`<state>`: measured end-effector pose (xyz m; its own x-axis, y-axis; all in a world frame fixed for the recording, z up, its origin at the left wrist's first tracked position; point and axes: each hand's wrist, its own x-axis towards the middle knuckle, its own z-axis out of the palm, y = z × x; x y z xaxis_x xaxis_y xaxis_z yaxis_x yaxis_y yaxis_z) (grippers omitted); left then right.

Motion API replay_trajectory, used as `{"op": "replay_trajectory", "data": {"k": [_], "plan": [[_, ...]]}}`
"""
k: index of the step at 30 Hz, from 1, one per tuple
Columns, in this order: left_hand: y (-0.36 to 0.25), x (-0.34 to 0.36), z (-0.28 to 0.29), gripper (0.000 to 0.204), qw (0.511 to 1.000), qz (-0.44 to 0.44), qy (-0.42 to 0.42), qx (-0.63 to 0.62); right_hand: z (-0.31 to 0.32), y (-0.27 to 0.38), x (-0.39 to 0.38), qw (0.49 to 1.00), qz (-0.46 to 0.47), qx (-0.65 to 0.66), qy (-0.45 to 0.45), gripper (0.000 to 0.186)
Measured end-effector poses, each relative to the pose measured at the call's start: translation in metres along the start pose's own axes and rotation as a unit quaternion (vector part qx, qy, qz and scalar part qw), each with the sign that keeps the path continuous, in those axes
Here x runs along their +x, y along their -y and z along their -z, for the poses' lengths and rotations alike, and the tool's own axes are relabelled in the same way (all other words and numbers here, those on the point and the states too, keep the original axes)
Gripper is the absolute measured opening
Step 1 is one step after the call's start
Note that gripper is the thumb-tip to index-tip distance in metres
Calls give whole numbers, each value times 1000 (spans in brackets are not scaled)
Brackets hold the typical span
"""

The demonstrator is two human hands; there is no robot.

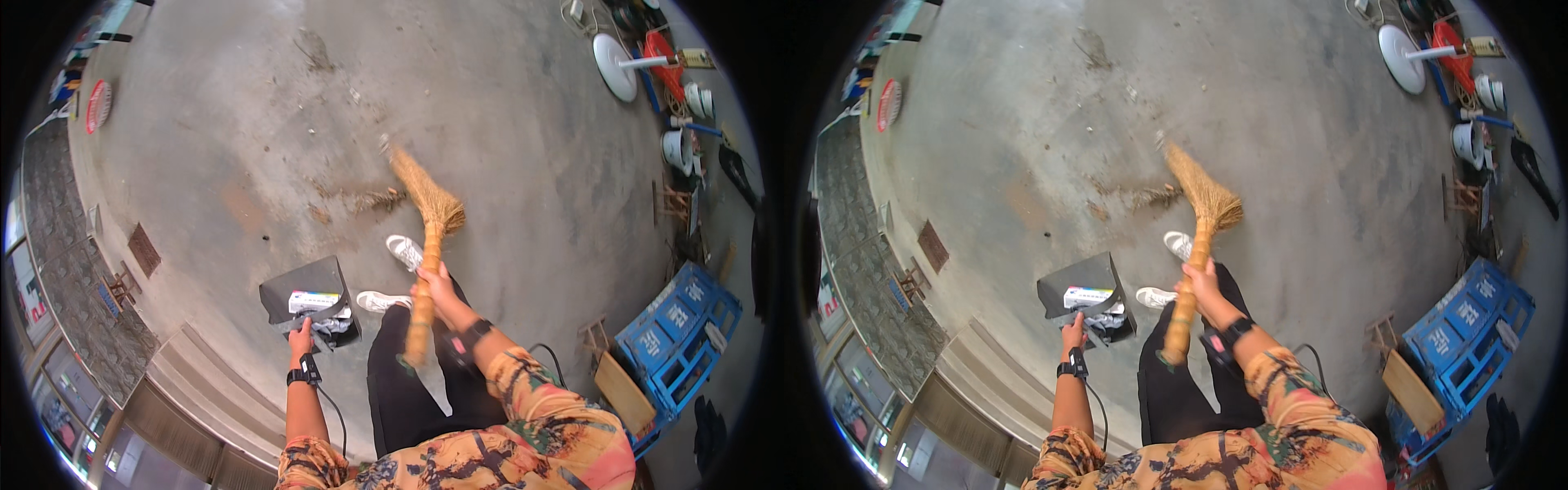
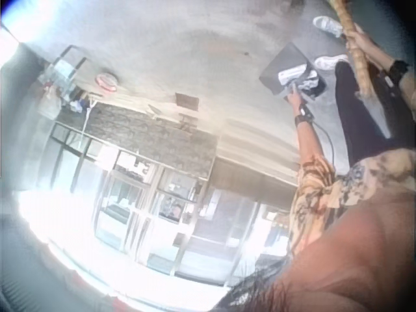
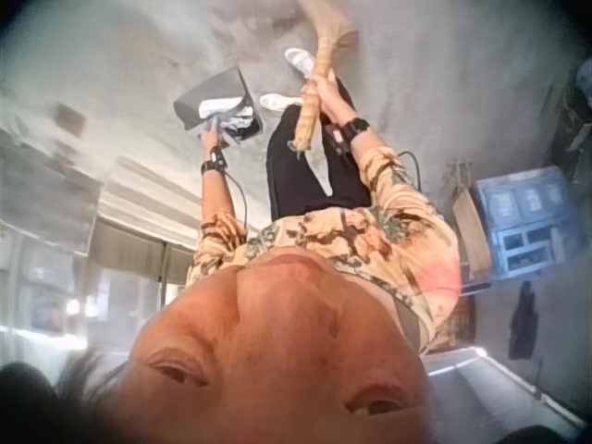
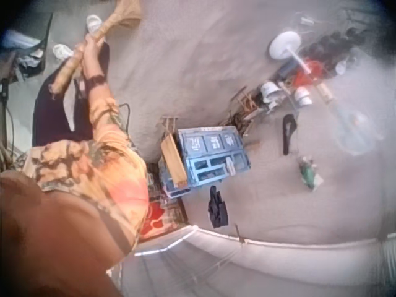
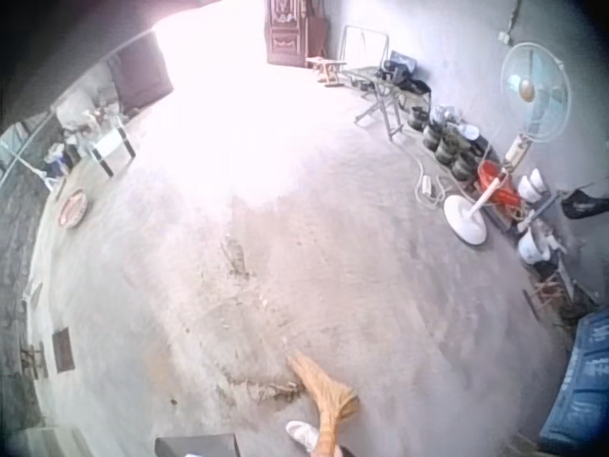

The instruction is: The person sweeps debris from the concrete floor into a metal dustpan using a broom and then walks through a doorway.

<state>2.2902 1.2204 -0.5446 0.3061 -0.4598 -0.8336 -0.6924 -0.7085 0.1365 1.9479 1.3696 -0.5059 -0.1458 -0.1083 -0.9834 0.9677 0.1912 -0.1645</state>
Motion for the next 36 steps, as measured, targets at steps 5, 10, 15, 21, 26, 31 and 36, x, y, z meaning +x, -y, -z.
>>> {"op": "replay_trajectory", "data": {"k": [5,10,15,21,26,31,36], "plan": [[-13,-13,1,37,998,-25,-47,-21,52,97,-32,996,82,-47,-1,38],[-4,-12,25,36,995,-36,-53,-73,64,208,43,976,215,-26,-21,29],[-3,-19,14,37,992,-47,-28,-111,48,280,126,980,170,-91,-40,15],[21,-27,33,38,987,-5,-36,-155,-30,84,107,932,115,-324,-115,67],[16,-19,50,37,986,8,-51,-156,-49,-25,18,936,-16,-347,-53,93],[9,-4,55,44,983,31,-73,-163,-36,19,-54,955,37,-291,-48,83],[-8,-11,42,47,984,68,-90,-141,15,113,-42,982,62,-167,-58,16]]}}
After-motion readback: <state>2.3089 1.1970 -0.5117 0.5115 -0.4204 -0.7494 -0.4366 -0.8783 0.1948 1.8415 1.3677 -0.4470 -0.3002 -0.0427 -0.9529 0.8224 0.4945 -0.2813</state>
